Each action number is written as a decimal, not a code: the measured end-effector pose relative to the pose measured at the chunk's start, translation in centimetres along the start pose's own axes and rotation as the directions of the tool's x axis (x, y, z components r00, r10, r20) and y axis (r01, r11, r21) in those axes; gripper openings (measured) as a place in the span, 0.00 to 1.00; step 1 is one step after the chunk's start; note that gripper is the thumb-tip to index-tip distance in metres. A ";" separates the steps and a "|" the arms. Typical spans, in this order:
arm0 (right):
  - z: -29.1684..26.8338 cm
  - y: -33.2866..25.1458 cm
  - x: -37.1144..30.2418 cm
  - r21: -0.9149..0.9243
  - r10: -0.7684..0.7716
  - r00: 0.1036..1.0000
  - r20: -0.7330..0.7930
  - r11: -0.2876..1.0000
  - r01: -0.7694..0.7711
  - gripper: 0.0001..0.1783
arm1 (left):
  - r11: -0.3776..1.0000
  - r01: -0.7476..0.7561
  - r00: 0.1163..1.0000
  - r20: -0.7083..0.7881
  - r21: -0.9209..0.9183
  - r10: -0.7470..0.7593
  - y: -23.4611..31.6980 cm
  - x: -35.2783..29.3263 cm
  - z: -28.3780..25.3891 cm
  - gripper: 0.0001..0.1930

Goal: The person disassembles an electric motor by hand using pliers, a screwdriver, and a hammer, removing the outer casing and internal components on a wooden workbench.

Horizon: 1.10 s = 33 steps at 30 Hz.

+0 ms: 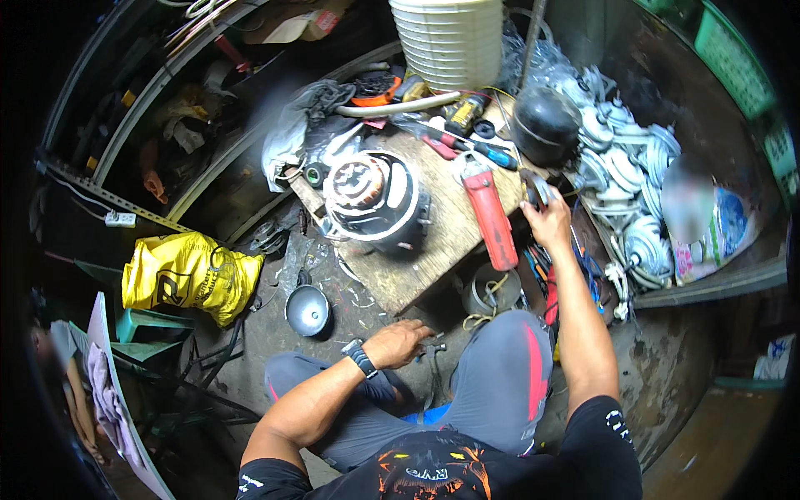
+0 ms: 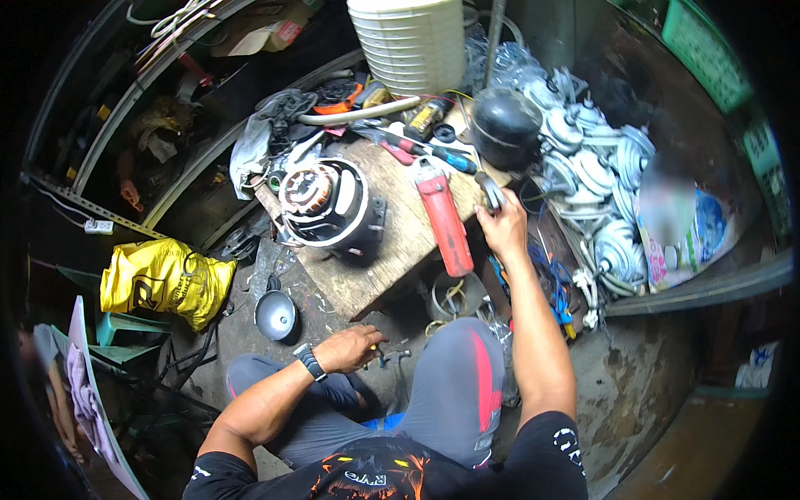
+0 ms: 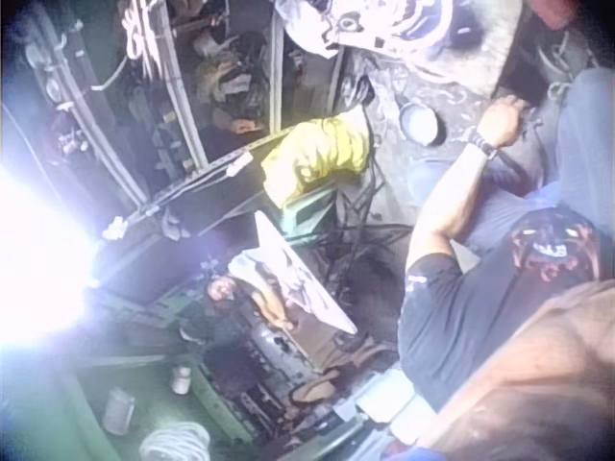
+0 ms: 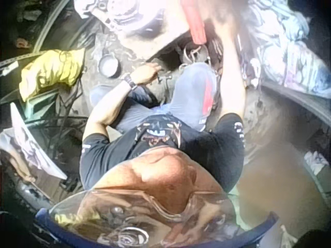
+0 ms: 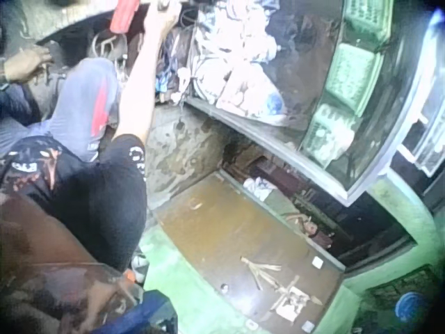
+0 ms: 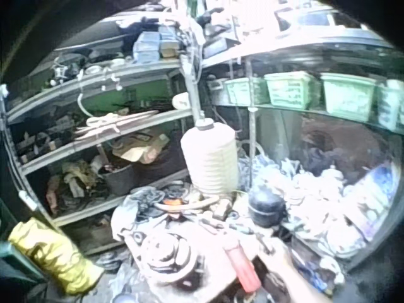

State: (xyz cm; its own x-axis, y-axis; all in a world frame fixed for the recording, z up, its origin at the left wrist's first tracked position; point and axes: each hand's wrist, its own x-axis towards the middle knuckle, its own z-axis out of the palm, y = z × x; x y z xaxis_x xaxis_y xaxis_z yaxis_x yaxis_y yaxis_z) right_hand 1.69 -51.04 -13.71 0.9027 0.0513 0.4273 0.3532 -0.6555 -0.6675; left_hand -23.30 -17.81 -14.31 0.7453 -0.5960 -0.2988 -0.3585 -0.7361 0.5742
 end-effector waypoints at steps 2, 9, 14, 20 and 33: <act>2.2 0.3 5.1 -0.045 -0.067 0.996 0.052 0.997 0.069 0.25 | 1.000 -0.014 1.000 0.002 0.000 0.014 -0.1 0.2 -0.3 0.21; 5.7 -1.6 12.0 -0.386 0.088 0.926 0.368 0.920 0.066 0.27 | 1.000 0.029 0.996 -0.086 -0.008 -0.030 0.9 0.2 -4.1 0.21; 6.3 -2.8 12.7 -0.529 0.210 0.904 0.373 0.848 0.022 0.24 | 1.000 -0.009 0.992 -0.124 0.003 0.009 0.7 0.3 -3.7 0.21; 3.1 -2.0 11.2 -0.422 -0.107 0.970 0.219 0.886 0.193 0.24 | 0.998 -0.049 0.981 -0.187 -0.035 0.041 0.6 0.6 -4.6 0.21; -10.4 -15.6 0.5 -0.301 -0.316 0.948 0.024 0.902 0.308 0.25 | 0.970 -0.241 0.651 -0.740 0.006 0.166 8.6 3.7 -11.8 0.26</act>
State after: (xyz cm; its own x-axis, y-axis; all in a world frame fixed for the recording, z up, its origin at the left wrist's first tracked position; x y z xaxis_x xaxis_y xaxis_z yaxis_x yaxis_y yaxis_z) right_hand -5.91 -48.66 3.25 0.7504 0.2737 0.6017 0.5230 -0.8025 -0.2872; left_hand -17.02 -22.58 -1.46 0.8419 -0.2731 0.4654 -0.5311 -0.5724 0.6248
